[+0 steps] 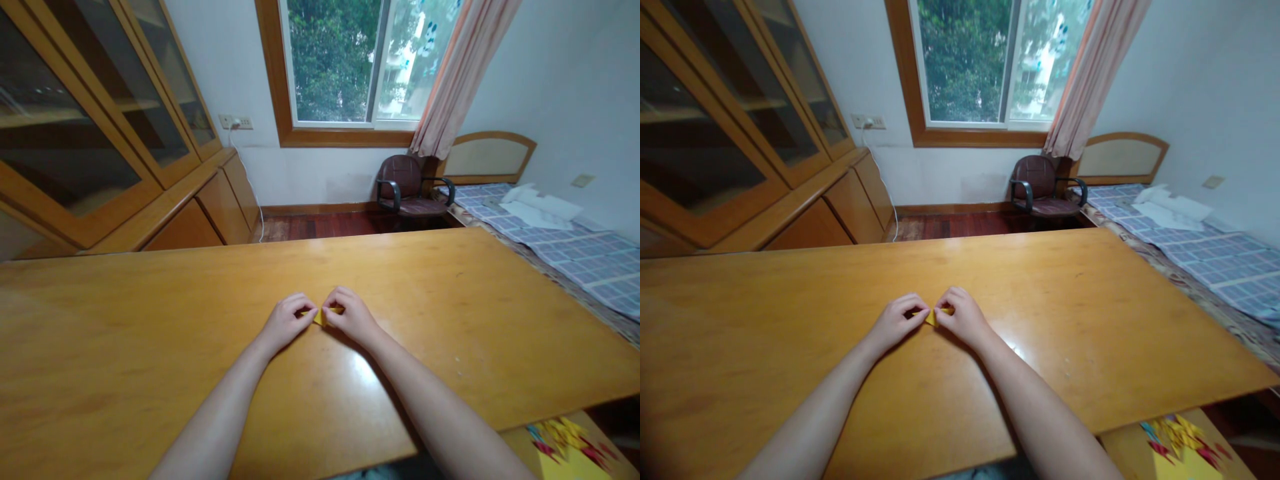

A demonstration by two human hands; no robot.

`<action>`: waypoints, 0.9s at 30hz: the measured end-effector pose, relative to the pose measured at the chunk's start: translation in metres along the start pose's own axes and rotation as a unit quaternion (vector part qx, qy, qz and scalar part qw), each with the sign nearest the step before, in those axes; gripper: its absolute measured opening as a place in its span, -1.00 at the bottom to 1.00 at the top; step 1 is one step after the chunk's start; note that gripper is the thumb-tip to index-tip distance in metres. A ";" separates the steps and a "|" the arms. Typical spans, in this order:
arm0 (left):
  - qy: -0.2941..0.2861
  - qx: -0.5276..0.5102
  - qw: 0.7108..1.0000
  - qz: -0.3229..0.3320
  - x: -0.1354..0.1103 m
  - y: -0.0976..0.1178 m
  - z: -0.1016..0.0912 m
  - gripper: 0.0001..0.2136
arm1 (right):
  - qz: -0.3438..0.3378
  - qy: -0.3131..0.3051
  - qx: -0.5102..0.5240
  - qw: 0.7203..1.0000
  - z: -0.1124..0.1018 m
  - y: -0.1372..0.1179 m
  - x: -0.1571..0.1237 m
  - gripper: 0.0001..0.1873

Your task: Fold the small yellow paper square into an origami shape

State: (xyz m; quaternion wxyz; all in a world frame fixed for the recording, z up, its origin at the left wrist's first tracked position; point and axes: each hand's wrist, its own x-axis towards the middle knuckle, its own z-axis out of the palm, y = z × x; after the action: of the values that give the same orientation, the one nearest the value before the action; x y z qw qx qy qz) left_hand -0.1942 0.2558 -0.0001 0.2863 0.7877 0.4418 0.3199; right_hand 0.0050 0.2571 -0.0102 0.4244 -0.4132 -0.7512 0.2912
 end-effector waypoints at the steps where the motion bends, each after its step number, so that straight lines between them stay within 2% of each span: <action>1: 0.006 -0.004 1.000 -0.005 0.000 0.000 -0.001 -0.82 | 0.005 0.007 0.003 1.000 0.000 0.001 0.000 -0.91; 8: 0.045 -0.027 0.998 -0.044 0.001 -0.002 -0.003 -0.81 | 0.050 0.089 0.000 0.995 -0.005 0.013 0.002 -0.93; 15: 0.062 -0.040 0.995 -0.062 0.003 -0.002 -0.006 -0.81 | 0.061 0.103 0.003 0.993 -0.007 0.013 0.003 -0.91; 24: 0.086 -0.087 0.987 -0.101 0.004 -0.009 -0.005 -0.79 | 0.135 0.186 0.047 0.972 -0.015 0.022 0.004 -0.83; 27: 0.090 -0.099 0.985 -0.105 0.004 -0.010 -0.005 -0.80 | 0.128 0.187 0.058 0.972 -0.015 0.022 0.004 -0.81</action>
State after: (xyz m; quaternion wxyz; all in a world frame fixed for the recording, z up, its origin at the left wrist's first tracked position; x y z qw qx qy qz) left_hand -0.2013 0.2649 -0.0030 0.3538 0.6729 0.5124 0.3994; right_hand 0.0246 0.2727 -0.0188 0.5398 -0.5280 -0.5812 0.3034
